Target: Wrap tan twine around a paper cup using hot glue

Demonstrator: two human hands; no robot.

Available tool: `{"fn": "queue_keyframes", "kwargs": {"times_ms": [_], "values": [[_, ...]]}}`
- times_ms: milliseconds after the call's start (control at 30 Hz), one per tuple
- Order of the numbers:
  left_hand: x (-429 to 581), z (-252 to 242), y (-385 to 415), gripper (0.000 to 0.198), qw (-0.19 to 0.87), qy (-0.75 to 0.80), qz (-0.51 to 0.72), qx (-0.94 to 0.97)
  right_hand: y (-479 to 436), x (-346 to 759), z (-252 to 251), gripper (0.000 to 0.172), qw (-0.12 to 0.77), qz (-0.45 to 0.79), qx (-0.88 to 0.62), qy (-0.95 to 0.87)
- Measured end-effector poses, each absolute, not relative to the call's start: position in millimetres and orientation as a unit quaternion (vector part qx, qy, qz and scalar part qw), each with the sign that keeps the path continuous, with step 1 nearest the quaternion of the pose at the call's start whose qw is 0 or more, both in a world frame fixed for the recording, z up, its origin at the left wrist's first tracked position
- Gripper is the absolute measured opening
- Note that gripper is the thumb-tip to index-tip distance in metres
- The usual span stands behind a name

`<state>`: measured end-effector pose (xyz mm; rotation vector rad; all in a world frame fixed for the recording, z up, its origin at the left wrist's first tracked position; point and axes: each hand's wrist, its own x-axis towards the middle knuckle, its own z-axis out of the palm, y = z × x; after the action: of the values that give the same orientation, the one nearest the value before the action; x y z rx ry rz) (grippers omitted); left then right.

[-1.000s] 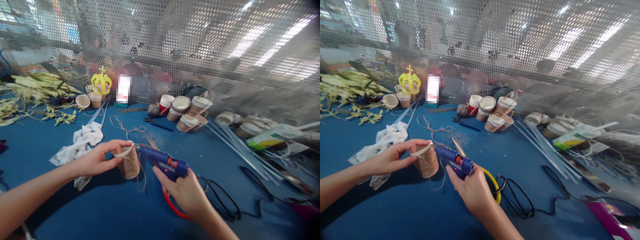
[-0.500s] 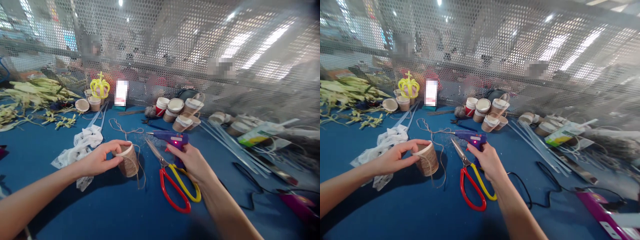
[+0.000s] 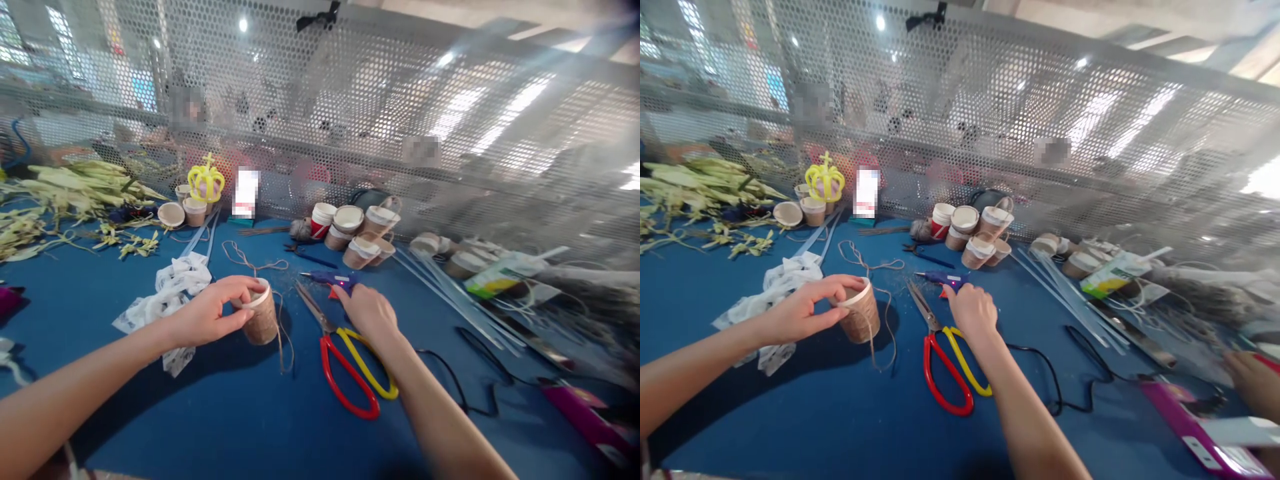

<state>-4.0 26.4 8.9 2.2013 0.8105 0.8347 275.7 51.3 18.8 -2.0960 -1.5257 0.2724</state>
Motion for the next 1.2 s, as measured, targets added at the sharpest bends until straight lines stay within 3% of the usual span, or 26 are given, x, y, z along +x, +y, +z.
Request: {"fn": "queue_keyframes", "kwargs": {"times_ms": [100,200,267,333,633,700,1200], "values": [[-3,9,26,0.011,0.315,0.312,0.320,0.837,25,245,36,0.019,0.258,0.087,-0.732,-0.624],[-2,9,26,0.011,0.309,0.306,0.326,0.839,-5,208,41,0.017,0.250,0.240,-0.587,-0.732],[-1,8,26,0.010,0.306,0.297,0.329,0.843,-19,192,38,0.018,0.246,0.262,-0.561,-0.746],[0,8,26,0.010,0.305,0.288,0.330,0.846,-24,186,34,0.008,0.266,0.285,-0.555,-0.734],[0,6,23,0.008,0.315,0.273,0.321,0.851,-12,199,34,0.018,0.328,0.279,-0.547,-0.718],[1,7,22,0.003,0.337,0.266,0.323,0.843,-10,200,30,0.019,0.339,0.279,-0.552,-0.709],[1,15,16,0.019,0.579,0.214,0.284,0.734,-11,202,29,0.015,0.335,0.347,-0.544,-0.686]]}}
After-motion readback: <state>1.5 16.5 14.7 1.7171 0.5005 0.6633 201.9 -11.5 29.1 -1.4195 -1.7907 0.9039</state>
